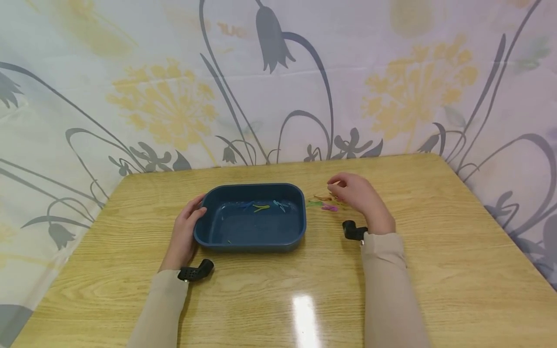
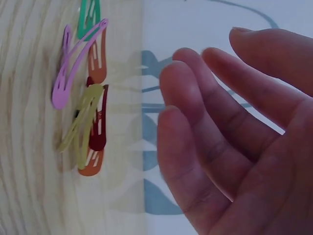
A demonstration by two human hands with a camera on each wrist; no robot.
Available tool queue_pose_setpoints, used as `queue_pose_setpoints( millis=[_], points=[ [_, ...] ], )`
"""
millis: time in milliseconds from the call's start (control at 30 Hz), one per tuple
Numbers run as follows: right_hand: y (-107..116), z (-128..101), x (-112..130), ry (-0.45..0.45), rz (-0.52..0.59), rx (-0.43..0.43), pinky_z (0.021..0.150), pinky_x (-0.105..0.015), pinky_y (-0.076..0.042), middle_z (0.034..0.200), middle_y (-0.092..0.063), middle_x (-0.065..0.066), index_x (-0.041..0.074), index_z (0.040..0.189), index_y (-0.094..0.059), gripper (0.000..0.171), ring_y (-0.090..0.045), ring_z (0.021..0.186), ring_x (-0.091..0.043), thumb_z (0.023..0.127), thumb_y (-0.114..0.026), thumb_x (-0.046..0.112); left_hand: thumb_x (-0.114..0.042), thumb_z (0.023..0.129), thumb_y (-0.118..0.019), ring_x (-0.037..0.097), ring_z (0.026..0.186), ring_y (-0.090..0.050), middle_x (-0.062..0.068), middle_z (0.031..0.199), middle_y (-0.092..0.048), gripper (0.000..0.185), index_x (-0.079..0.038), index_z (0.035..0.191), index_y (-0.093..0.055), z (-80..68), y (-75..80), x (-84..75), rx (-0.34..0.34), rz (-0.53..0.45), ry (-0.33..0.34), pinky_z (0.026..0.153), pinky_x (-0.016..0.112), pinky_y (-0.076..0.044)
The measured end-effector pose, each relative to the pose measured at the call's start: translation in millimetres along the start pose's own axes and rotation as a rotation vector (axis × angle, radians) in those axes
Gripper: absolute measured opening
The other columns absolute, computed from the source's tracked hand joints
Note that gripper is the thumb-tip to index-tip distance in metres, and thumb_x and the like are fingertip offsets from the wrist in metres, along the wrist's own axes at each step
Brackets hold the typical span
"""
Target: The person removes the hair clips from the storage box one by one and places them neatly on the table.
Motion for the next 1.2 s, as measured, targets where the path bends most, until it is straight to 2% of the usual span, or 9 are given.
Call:
queue_pose_setpoints(
  millis=[133,333,567,667,800,1000,1200],
  points=[
    [-2,0,8,0.015,-0.031,0.023,0.082,-0.042,-0.044,0.109,-0.062,-0.012,0.008,0.123,-0.055,0.038,-0.057,0.094,-0.026,0.095,-0.048,0.032,-0.024,0.094,-0.051,0.015,0.121,-0.044,-0.002,0.133,-0.048,0.037,-0.023,0.131,-0.049,-1.0,0.7,0.2,-0.005,-0.001,0.007,0.103,0.035,-0.034],
    [-8,0,22,0.042,-0.04,0.07,0.08,-0.04,-0.044,0.104,-0.065,-0.011,0.009,0.123,-0.055,0.035,-0.059,0.089,-0.023,0.095,-0.048,0.029,-0.024,0.094,-0.051,0.015,0.121,-0.044,-0.002,0.134,-0.047,0.038,-0.023,0.132,-0.049,-2.2,0.2,-0.5,-0.001,-0.008,0.007,0.103,0.035,-0.034],
    [-10,2,34,0.068,-0.035,0.08,0.085,-0.043,-0.044,0.106,-0.065,-0.011,0.011,0.124,-0.055,0.035,-0.062,0.088,-0.023,0.095,-0.048,0.03,-0.022,0.094,-0.05,0.015,0.123,-0.042,-0.001,0.135,-0.046,0.038,-0.021,0.132,-0.049,-7.2,-0.9,-9.0,0.004,-0.023,0.012,0.104,0.035,-0.032],
    [-12,4,37,0.077,-0.019,0.059,0.085,-0.043,-0.044,0.105,-0.065,-0.011,0.012,0.123,-0.055,0.034,-0.062,0.088,-0.024,0.095,-0.049,0.03,-0.02,0.094,-0.05,0.016,0.124,-0.041,0.001,0.137,-0.045,0.04,-0.018,0.134,-0.047,-11.6,-2.0,-15.5,0.01,-0.031,0.027,0.105,0.034,-0.031],
    [-15,7,42,0.1,0.002,-0.01,0.08,-0.04,-0.047,0.101,-0.065,-0.009,0.014,0.119,-0.057,0.031,-0.063,0.086,-0.024,0.095,-0.048,0.03,-0.018,0.095,-0.048,0.018,0.125,-0.04,0.003,0.137,-0.044,0.041,-0.016,0.135,-0.045,-16.4,-3.5,-21.8,0.01,-0.012,0.033,0.105,0.036,-0.031],
    [-16,5,53,0.149,0.026,-0.085,0.074,-0.034,-0.047,0.09,-0.064,-0.002,0.016,0.115,-0.06,0.028,-0.061,0.081,-0.021,0.095,-0.047,0.032,-0.018,0.095,-0.048,0.02,0.125,-0.041,0.004,0.137,-0.044,0.041,-0.016,0.136,-0.045,-18.1,-5.1,-23.6,0.016,0.002,0.04,0.104,0.035,-0.032],
    [-16,5,65,0.194,0.054,-0.112,0.072,-0.034,-0.046,0.092,-0.063,-0.002,0.016,0.115,-0.061,0.03,-0.059,0.081,-0.02,0.095,-0.048,0.035,-0.018,0.095,-0.048,0.02,0.123,-0.042,0.004,0.135,-0.046,0.04,-0.015,0.135,-0.046,-16.7,-6.2,-24.2,0.011,0.003,0.041,0.103,0.034,-0.033]
  ],
)
Point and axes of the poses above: each hand's wrist, its own z-axis towards the middle knuckle, its own y-axis out of the back of the hand, x = y × z, the point moved 5 cm from there along z, towards the middle knuckle
